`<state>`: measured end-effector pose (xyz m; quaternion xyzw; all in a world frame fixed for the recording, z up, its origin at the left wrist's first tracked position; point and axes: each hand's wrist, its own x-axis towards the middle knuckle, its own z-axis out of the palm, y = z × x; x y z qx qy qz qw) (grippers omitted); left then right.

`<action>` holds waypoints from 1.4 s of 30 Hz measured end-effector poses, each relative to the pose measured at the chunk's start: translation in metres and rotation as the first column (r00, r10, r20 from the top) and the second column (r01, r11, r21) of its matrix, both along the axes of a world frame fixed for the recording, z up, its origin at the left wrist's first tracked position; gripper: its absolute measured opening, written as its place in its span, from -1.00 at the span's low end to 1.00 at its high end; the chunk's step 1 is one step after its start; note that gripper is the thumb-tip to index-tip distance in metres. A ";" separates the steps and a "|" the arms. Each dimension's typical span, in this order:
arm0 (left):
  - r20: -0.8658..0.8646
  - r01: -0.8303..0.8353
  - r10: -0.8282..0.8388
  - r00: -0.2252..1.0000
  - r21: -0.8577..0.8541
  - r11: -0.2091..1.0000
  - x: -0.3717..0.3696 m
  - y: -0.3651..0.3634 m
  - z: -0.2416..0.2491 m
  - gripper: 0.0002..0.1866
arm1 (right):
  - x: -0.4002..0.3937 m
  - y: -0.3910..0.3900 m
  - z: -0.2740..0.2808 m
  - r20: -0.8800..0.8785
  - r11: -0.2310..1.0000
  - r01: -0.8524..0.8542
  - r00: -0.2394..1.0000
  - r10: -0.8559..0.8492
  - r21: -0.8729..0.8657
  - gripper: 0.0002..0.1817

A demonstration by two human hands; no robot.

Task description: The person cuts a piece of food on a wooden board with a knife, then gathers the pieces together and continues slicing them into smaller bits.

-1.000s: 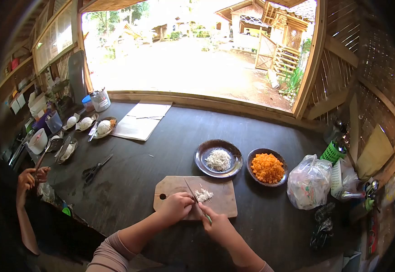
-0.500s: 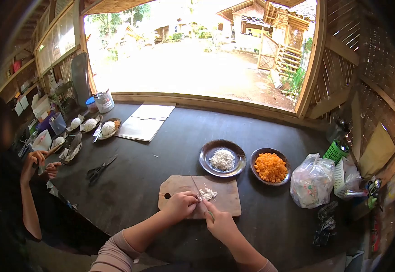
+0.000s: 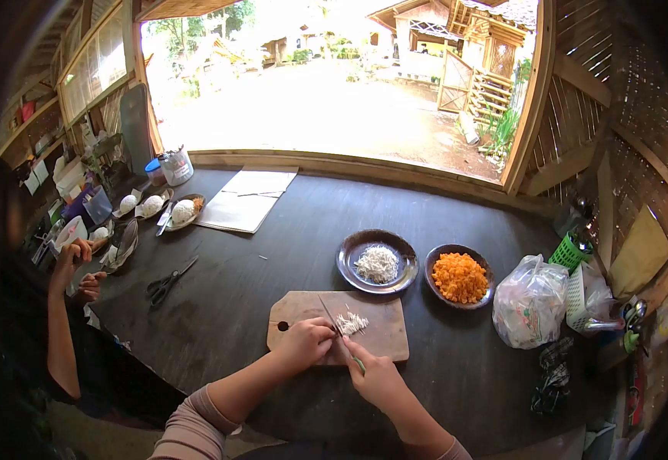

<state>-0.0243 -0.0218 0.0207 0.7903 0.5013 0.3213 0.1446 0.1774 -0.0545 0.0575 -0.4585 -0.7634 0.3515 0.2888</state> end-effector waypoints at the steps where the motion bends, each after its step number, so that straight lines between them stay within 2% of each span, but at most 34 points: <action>1: 0.004 0.004 -0.004 1.000 0.001 1.000 0.000 0.000 0.000 -0.85 | 0.000 0.000 0.002 0.023 0.997 0.011 1.000 -0.009 -0.070 -0.58; 2: 0.007 0.007 -0.008 1.000 0.002 1.000 0.000 0.000 0.001 -0.85 | 0.000 -0.001 0.005 0.047 0.990 0.023 0.999 -0.017 -0.140 -0.57; 3: 0.007 0.007 -0.007 1.000 0.002 1.000 0.000 0.001 0.000 -0.85 | -0.001 -0.001 0.010 0.047 0.990 0.023 0.999 -0.017 -0.141 -0.57; 5: -0.007 0.022 -0.022 1.000 0.018 1.000 0.000 0.004 -0.002 -0.86 | -0.003 0.000 0.020 0.045 0.936 0.059 0.998 -0.046 -0.346 -0.56; 9: -0.040 0.009 -0.009 0.999 0.011 1.000 0.001 0.003 0.001 -0.86 | -0.006 0.005 0.013 0.025 0.915 0.069 0.998 -0.065 -0.397 -0.55; 11: -0.038 0.013 -0.013 0.999 -0.007 1.000 0.001 0.003 0.004 -0.86 | -0.007 0.009 -0.010 0.035 0.989 0.025 0.999 -0.020 -0.148 -0.55; 14: -0.041 0.017 -0.018 0.999 -0.009 1.000 0.001 0.003 0.004 -0.85 | -0.007 0.012 -0.018 0.081 0.999 0.000 0.997 0.004 -0.049 -0.53; 17: 0.002 0.035 -0.035 0.999 -0.027 0.999 0.001 0.002 0.007 -0.85 | -0.007 0.011 -0.015 0.078 0.992 0.030 0.997 -0.020 -0.122 -0.54; 23: 0.044 0.048 -0.046 0.998 -0.035 0.998 -0.003 0.001 0.008 -0.84 | -0.002 0.004 -0.011 0.037 0.999 0.003 0.999 -0.001 -0.051 -0.56; 38: 0.033 0.043 -0.043 0.999 -0.002 0.999 -0.003 0.003 0.003 -0.86 | 0.001 -0.001 0.003 0.048 0.991 0.012 0.999 -0.006 -0.136 -0.58; 42: 0.045 0.047 -0.047 0.998 0.000 0.999 -0.002 0.004 0.005 -0.85 | 0.001 0.003 -0.007 0.022 0.996 -0.014 1.000 0.016 -0.084 -0.55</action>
